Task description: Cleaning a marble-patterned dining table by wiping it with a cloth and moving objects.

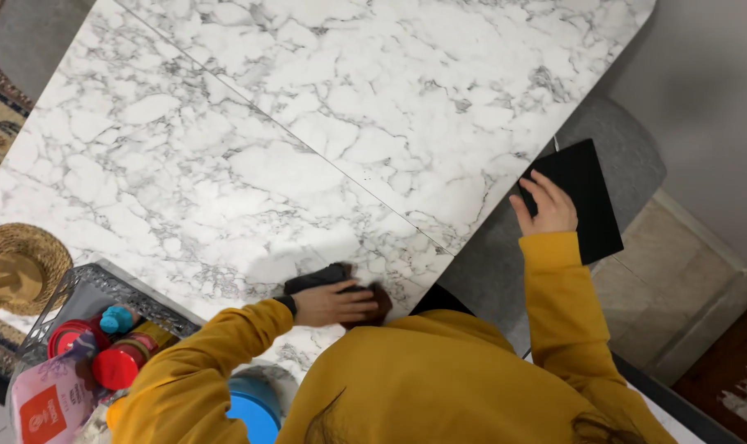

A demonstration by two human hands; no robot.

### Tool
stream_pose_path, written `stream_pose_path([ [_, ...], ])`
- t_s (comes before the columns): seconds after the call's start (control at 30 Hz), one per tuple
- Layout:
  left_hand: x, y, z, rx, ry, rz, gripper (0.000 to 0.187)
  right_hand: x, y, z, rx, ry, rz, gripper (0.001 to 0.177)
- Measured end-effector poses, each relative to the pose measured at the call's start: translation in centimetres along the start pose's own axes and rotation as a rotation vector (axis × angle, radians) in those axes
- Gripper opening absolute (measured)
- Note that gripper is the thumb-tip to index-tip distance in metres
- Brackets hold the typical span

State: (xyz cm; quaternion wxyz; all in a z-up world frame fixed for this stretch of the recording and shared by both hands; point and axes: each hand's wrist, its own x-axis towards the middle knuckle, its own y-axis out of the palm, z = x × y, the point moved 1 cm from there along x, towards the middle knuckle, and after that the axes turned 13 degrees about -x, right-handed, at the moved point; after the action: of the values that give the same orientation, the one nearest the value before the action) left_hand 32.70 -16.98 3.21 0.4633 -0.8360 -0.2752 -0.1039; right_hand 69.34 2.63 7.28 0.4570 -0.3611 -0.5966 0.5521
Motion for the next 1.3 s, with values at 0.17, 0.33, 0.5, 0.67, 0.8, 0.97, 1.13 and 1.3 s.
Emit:
stream_pose_path([
  [0.17,3.7,4.1,3.7,-0.172,0.040,-0.034,0.034,-2.4,-0.3,0.4,0.050,-0.036,-0.087,0.024],
  [0.33,10.7,5.6,8.7,-0.060,0.086,-0.183,0.025,-3.9,2.9,1.4,0.117,-0.090,-0.197,0.023],
  [0.5,15.8,6.9,13.9,0.103,-0.085,-0.257,0.030,-2.2,0.0,6.4,0.252,-0.062,-0.247,0.023],
  [0.67,19.5,7.4,19.5,0.161,-0.196,-0.267,0.033,-0.8,1.2,9.9,0.518,0.056,-0.280,0.039],
  [0.8,21.3,5.9,21.8,0.092,-0.293,-0.269,0.039,-0.3,4.4,10.9,0.760,0.398,-0.030,0.055],
  [0.97,19.8,-2.7,17.8,-0.357,-0.508,-0.681,0.028,0.6,6.8,11.5,0.692,0.511,-0.047,0.062],
  [1.13,17.2,-5.8,12.2,-0.256,-0.801,-0.881,0.024,1.7,9.6,12.0,0.515,0.693,0.072,0.086],
  [1.3,17.2,-7.0,8.9,-0.280,-0.849,-0.972,0.015,5.0,12.0,9.3,0.297,0.740,0.105,0.089],
])
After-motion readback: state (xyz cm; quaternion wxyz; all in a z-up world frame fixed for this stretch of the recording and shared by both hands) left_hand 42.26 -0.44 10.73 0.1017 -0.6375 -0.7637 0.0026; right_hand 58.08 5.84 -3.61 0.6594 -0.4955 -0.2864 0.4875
